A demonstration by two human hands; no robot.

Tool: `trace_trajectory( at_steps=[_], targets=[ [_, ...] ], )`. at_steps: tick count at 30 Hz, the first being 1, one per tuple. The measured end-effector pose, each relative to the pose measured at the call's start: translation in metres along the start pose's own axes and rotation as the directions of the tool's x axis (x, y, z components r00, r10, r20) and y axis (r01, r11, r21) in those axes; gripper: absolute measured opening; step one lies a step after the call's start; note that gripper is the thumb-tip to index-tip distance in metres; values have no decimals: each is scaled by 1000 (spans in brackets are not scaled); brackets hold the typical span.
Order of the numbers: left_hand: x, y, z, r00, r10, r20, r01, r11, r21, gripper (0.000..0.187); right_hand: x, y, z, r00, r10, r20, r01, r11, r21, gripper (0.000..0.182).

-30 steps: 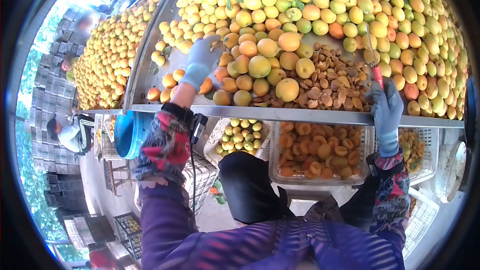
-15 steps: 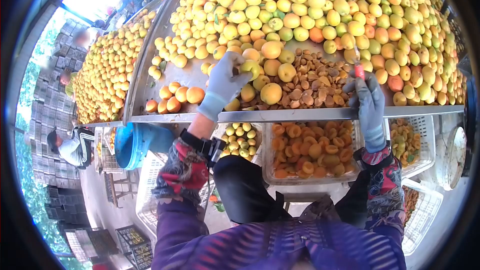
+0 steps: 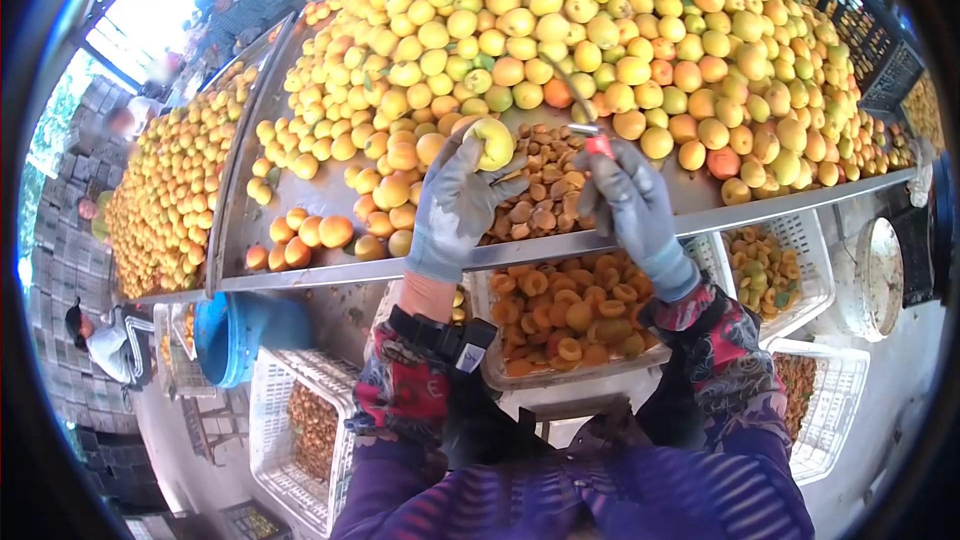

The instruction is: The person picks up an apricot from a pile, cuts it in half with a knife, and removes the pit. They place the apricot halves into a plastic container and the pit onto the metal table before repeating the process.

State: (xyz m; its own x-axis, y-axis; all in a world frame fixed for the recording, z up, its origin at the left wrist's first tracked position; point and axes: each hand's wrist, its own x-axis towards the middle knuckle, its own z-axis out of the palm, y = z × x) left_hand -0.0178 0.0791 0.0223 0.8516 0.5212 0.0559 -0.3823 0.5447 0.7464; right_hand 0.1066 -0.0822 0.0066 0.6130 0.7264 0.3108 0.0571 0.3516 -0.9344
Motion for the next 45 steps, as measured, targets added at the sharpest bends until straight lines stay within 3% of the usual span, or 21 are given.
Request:
trace_trajectory(
  at_steps=[1, 3, 6, 8, 11, 16, 22, 25, 27, 32, 34, 37, 40, 42, 43, 45],
  targets=[
    [3, -6, -3, 998, 3, 66, -1, 999, -32, 33, 0, -5, 1, 1000, 0, -10, 0, 1000, -12, 36],
    [8, -19, 2, 991, 50, 121, -44, 998, -53, 34, 0, -19, 8, 988, 104, 111, -119, 983, 138, 17],
    [11, -30, 9, 984, 112, 138, -102, 992, -76, 41, -1, -17, 3, 988, 100, 118, -98, 995, -20, 22],
    [12, -33, 7, 975, 116, 188, -121, 993, 14, 47, -3, -26, 7, 986, 129, 106, -136, 989, 61, 25],
    [13, -32, 16, 977, 135, 164, -143, 989, 40, 51, -3, -26, 4, 972, 204, 116, -208, 978, 22, 25],
    [8, -33, 23, 984, 117, 134, -125, 991, 54, 49, -3, -19, 4, 979, 132, 154, -137, 990, 27, 25],
    [5, -32, 25, 972, 165, 169, -185, 976, 111, 45, -4, -12, 9, 976, 165, 143, -163, 986, -25, 29],
    [2, -31, 25, 973, 158, 166, -189, 962, 196, 44, -8, 1, 12, 980, 124, 153, -130, 991, 35, 30],
    [3, -34, 23, 956, 230, 180, -277, 911, 306, 44, -10, -4, 15, 978, 154, 142, -158, 987, 20, 30],
    [-1, -33, 21, 968, 206, 141, -245, 891, 383, 44, -12, 2, 22, 979, 185, 92, -179, 982, -63, 28],
    [-1, -33, 22, 964, 225, 140, -264, 871, 414, 44, -13, 4, 25, 991, 123, 44, -118, 987, -110, 26],
    [-2, -32, 25, 968, 216, 124, -249, 872, 421, 43, -11, 6, 25, 982, 182, 44, -180, 983, -40, 27],
    [0, -32, 24, 967, 217, 137, -256, 821, 511, 41, -10, 1, 24, 959, 282, 33, -282, 959, -5, 29],
    [4, -32, 24, 930, 284, 234, -366, 641, 675, 37, -8, 4, 21, 946, 320, 53, -322, 946, 46, 30],
    [4, -35, 24, 932, 280, 232, -361, 643, 675, 37, -8, 7, 19, 931, 357, 79, -363, 927, 94, 32],
    [6, -41, 24, 960, 256, 116, -281, 857, 433, 33, -5, 15, 17, 925, 374, 68, -379, 920, 96, 32]
  ],
)
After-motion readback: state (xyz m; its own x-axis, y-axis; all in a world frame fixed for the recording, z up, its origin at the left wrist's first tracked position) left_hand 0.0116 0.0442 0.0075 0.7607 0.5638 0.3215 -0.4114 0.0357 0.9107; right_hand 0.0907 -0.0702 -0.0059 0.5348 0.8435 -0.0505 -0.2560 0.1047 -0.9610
